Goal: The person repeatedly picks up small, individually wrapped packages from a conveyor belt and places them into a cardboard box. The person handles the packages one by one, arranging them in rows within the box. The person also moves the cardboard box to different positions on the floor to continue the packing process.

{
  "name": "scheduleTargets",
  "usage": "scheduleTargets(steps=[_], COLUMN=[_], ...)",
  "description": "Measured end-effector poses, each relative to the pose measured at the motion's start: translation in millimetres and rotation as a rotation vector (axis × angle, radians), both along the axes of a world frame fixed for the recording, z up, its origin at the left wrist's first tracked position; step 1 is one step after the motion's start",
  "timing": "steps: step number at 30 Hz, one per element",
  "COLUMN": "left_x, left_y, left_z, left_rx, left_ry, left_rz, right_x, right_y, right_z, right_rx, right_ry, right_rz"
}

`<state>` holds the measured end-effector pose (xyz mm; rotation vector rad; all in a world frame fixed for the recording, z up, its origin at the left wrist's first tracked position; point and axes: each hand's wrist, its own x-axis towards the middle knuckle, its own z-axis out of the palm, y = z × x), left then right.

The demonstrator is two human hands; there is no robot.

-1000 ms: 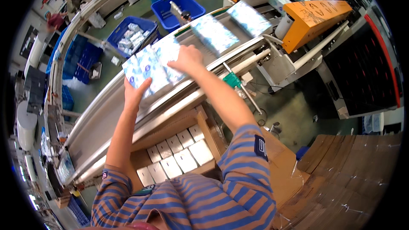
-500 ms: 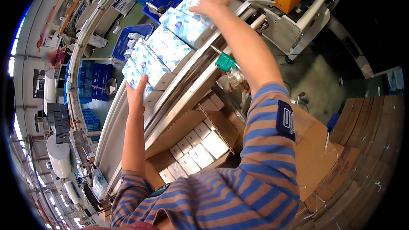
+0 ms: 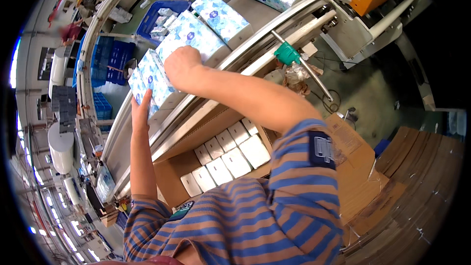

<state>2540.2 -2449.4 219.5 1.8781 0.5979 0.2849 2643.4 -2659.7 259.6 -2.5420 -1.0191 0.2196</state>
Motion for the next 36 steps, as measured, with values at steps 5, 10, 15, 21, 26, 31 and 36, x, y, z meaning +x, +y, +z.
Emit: scheduleTargets(steps=[5,10,15,21,26,31,36], left_x=[-17,-38,-63,-68,-113,-206,-302], left_y=[24,65,77,95,92,30,-50], left_z=[-2,-17,-9,-5,29,67,23], left_rx=[0.018,-0.03,-0.019,-0.287,-0.115,0.011,-0.032], left_ry=[-0.033,-0.045,-0.065,-0.06,-0.191,-0.353,-0.078], left_rz=[0.019,0.025,0.035,-0.025,0.043,0.219,0.107], right_x=[-6,-29,40,13,-30,-116,-230], right_y=[49,62,-19,22,21,-49,-128], right_z=[-30,-3,-22,-28,24,52,-18], right_rx=[0.092,0.473,-0.084,0.402,0.809,0.811,0.534], right_ry=[0.077,-0.137,0.045,0.545,0.617,0.33,0.286], right_rz=[-0.44,-0.212,-0.471,-0.135,-0.021,-0.076,-0.179])
